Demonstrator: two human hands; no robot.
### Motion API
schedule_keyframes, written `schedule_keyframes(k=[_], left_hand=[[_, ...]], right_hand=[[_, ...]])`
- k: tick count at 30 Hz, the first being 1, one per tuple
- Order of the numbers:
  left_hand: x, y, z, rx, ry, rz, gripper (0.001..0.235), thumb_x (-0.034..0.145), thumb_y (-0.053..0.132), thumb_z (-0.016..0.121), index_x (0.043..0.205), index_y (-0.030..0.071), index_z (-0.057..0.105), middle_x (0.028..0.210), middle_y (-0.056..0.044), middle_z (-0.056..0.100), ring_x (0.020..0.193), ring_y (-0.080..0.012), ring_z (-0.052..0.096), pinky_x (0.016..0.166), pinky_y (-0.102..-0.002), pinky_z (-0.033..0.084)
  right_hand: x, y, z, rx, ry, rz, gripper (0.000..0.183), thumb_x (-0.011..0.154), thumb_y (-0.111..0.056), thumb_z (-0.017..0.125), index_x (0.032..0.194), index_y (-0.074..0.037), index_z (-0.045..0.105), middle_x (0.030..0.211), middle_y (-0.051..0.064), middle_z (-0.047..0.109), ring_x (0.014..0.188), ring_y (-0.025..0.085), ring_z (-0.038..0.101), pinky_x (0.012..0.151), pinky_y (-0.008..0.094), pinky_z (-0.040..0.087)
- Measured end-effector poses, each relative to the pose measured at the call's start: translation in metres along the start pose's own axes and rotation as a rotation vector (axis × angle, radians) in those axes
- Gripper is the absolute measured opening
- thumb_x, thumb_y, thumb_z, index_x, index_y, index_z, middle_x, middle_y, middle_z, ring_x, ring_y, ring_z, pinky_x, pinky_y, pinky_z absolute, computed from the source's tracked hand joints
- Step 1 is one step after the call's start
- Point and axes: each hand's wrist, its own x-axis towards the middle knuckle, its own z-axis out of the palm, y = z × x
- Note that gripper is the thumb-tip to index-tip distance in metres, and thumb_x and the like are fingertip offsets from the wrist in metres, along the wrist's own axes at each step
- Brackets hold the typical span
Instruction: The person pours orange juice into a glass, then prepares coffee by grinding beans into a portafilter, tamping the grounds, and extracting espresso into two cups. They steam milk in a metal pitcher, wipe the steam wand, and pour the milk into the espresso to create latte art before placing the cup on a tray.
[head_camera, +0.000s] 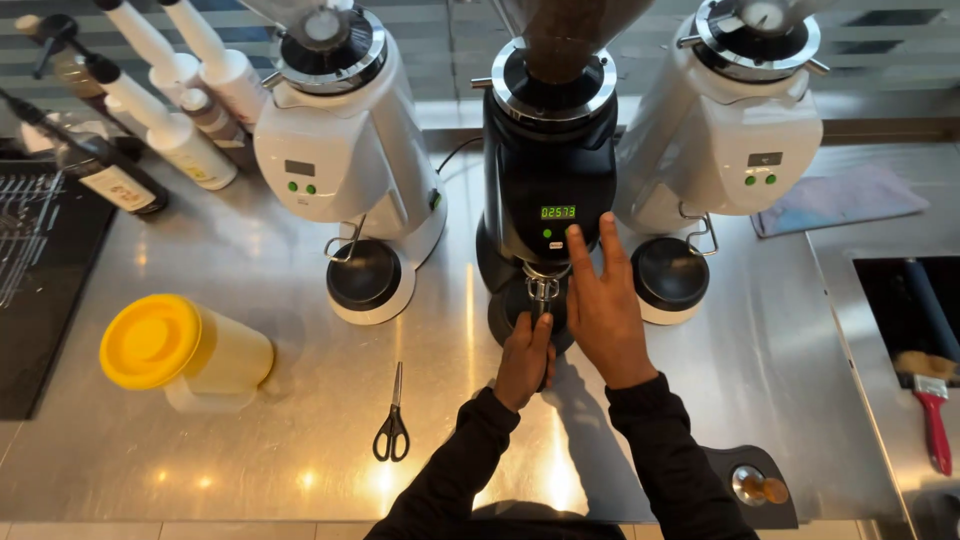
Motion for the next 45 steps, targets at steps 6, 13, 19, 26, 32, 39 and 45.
schedule_keyframes(k=[6,13,19,26,32,39,45], left_hand=[[0.006,-0.01,0.004,-0.062,-0.068,0.021,0.036,0.108,0.043,0.046,0.098,0.009,0.042,0.065,-0.005,0.052,0.045,-0.0143,0.051,0.039,-0.033,0.045],[0.01,-0.009,0.017,-0.128,-0.017,0.018,0.035,0.107,0.042,0.048,0.099,0.009,0.041,0.065,-0.006,0.052,0.044,-0.017,0.052,0.037,-0.034,0.044],[0.013,-0.006,0.018,-0.189,0.011,-0.083,0.035,0.107,0.041,0.048,0.1,0.008,0.041,0.067,-0.006,0.05,0.044,-0.0151,0.049,0.036,-0.032,0.042],[0.014,-0.017,0.024,-0.159,0.001,-0.02,0.034,0.107,0.042,0.048,0.104,0.008,0.043,0.068,-0.006,0.053,0.046,-0.0145,0.052,0.037,-0.032,0.044],[0.043,-0.025,0.019,-0.041,0.06,0.255,0.037,0.109,0.044,0.048,0.105,0.007,0.048,0.06,-0.008,0.053,0.041,-0.0161,0.051,0.037,-0.031,0.042],[0.044,-0.054,0.02,-0.2,0.005,0.001,0.04,0.108,0.047,0.048,0.109,0.008,0.042,0.064,-0.004,0.051,0.042,-0.015,0.049,0.036,-0.032,0.044],[0.032,-0.032,0.016,-0.107,0.056,-0.111,0.037,0.103,0.05,0.048,0.112,0.013,0.047,0.066,-0.003,0.052,0.043,-0.0134,0.05,0.036,-0.031,0.044]], right_hand=[[-0.005,-0.003,0.009,-0.048,0.045,0.011,0.077,0.088,0.014,0.059,0.158,-0.015,0.044,0.162,0.03,0.033,0.136,0.044,0.05,0.1,0.044,0.051],[-0.005,0.003,0.02,-0.111,0.124,0.027,0.084,0.084,0.018,0.06,0.159,-0.019,0.046,0.164,0.026,0.035,0.139,0.043,0.049,0.109,0.047,0.048],[-0.005,-0.004,0.009,-0.004,0.021,0.065,0.087,0.082,0.015,0.058,0.161,-0.015,0.036,0.169,0.025,0.023,0.142,0.047,0.043,0.109,0.047,0.046],[-0.002,0.0,-0.017,0.168,-0.096,0.085,0.082,0.088,0.006,0.057,0.162,-0.006,0.025,0.17,0.021,0.017,0.151,0.044,0.034,0.112,0.044,0.044],[0.01,0.01,-0.001,0.185,0.017,-0.003,0.078,0.09,-0.002,0.059,0.161,-0.007,0.026,0.169,0.022,0.023,0.146,0.043,0.04,0.11,0.044,0.046],[0.004,0.008,0.001,0.118,-0.018,0.091,0.076,0.086,0.0,0.06,0.156,-0.013,0.037,0.162,0.023,0.034,0.122,0.043,0.057,0.095,0.045,0.053],[0.008,0.01,0.001,0.016,0.023,0.034,0.073,0.086,0.003,0.059,0.155,-0.016,0.044,0.153,0.025,0.046,0.108,0.042,0.063,0.087,0.046,0.055]])
